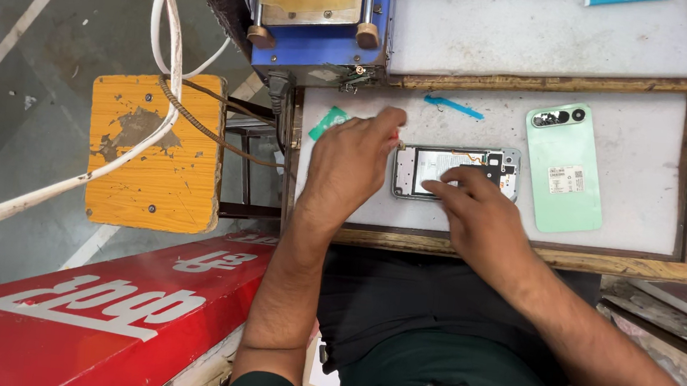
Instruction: The person uses a small metal tool to pry open the back cover of a light green smartphone. They carefully work around the edges to separate the back panel, then lift it off to reveal the internal components. The back cover is placed aside on the workbench.
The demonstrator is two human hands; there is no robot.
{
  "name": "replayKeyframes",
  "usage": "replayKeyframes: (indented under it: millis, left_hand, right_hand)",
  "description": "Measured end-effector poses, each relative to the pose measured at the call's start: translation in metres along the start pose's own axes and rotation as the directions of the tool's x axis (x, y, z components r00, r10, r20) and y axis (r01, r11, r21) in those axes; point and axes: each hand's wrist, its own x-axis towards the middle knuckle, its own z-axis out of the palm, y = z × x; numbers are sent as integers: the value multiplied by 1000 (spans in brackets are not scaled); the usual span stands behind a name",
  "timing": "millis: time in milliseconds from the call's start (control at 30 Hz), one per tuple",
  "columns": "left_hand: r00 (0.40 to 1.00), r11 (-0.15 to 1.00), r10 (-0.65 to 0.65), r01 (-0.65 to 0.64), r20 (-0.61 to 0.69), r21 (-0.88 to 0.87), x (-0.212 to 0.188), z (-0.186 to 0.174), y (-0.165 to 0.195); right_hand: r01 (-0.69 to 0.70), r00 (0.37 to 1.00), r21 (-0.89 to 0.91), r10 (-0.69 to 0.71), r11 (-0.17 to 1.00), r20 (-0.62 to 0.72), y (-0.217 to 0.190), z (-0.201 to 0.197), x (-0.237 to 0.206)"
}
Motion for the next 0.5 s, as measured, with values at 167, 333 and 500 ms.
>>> replayKeyframes:
  millis: [167,333,500]
  left_hand:
    - [999,995,1,-6,-52,-97,1,-4,2]
    - [995,997,-71,74,73,-37,-1,0,1]
    - [999,988,46,-46,1,-149,3,4,-3]
  right_hand:
    - [31,997,-64,-27,997,74,0,15,26]
    - [-3,997,-131,14,991,79,0,27,27]
    - [1,997,-190,15,982,80,2,26,30]
